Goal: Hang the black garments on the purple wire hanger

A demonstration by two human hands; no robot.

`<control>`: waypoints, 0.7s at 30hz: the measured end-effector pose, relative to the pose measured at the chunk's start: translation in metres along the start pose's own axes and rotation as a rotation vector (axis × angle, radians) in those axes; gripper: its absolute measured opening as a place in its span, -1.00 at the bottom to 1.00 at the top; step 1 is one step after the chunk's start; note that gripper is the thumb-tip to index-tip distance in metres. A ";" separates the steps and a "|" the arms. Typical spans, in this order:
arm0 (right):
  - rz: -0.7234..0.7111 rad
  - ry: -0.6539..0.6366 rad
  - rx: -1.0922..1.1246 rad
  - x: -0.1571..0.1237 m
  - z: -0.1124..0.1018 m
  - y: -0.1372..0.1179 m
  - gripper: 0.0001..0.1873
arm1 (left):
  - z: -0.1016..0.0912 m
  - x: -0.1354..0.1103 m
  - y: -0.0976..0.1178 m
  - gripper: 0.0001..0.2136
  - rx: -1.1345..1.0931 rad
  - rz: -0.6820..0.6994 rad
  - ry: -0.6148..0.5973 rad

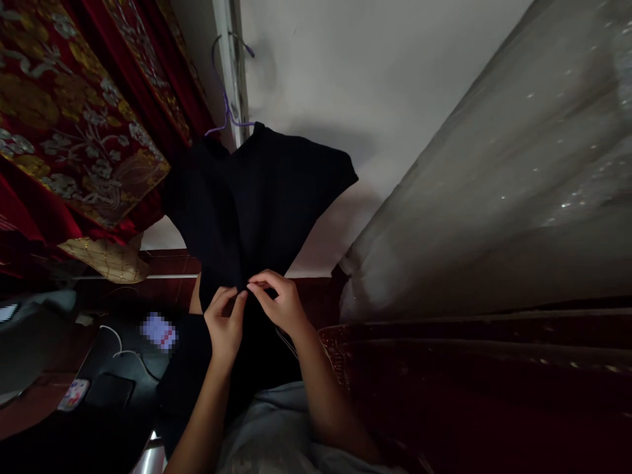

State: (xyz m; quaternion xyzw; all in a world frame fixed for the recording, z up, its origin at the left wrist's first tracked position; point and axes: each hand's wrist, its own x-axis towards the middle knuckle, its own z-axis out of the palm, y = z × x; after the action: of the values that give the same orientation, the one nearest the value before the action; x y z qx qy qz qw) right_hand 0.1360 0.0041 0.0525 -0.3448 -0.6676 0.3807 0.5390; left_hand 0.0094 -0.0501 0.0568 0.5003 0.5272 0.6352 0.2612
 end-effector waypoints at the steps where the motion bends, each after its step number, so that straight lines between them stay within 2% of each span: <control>1: -0.011 0.018 -0.015 -0.002 0.001 0.001 -0.95 | 0.000 0.001 0.001 -0.88 0.005 -0.003 -0.009; 4: -0.063 0.077 -0.070 -0.002 0.001 0.003 -0.93 | -0.002 0.003 0.004 -0.87 0.060 0.000 -0.052; 6: -0.147 0.129 -0.128 0.015 -0.004 0.002 -0.91 | -0.003 0.002 0.006 -0.87 0.113 0.021 -0.094; 8: -0.270 0.213 -0.197 0.053 -0.014 -0.002 -0.88 | 0.000 -0.002 0.008 -0.86 0.146 0.052 -0.141; 10: -0.381 0.334 -0.257 0.108 -0.028 -0.012 -0.86 | 0.007 -0.007 0.008 -0.84 0.158 0.086 -0.181; 12: -0.413 0.463 -0.293 0.165 -0.041 -0.026 -0.81 | 0.015 -0.011 0.007 -0.82 0.168 0.110 -0.199; 13: -0.424 0.481 -0.288 0.188 -0.045 -0.034 -0.79 | 0.018 -0.010 0.007 -0.80 0.176 0.115 -0.213; 15: -0.395 0.439 -0.236 0.217 -0.049 -0.050 -0.79 | 0.021 -0.002 0.011 -0.79 0.203 0.119 -0.282; 18: -0.266 0.363 -0.041 0.215 -0.043 -0.069 -0.80 | 0.017 0.035 0.030 -0.87 0.214 0.189 -0.380; 19: -0.191 0.339 0.053 0.208 -0.040 -0.073 -0.79 | 0.015 0.054 0.040 -0.85 0.200 0.241 -0.363; 21: 0.028 0.257 0.266 0.193 -0.033 -0.079 -0.78 | 0.011 0.098 0.064 -0.69 0.163 0.369 -0.262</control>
State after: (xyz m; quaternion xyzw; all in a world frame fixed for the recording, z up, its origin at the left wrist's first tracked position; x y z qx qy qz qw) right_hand 0.1295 0.1392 0.2148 -0.3257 -0.5322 0.4257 0.6554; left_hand -0.0034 0.0187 0.1512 0.6857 0.4382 0.5572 0.1654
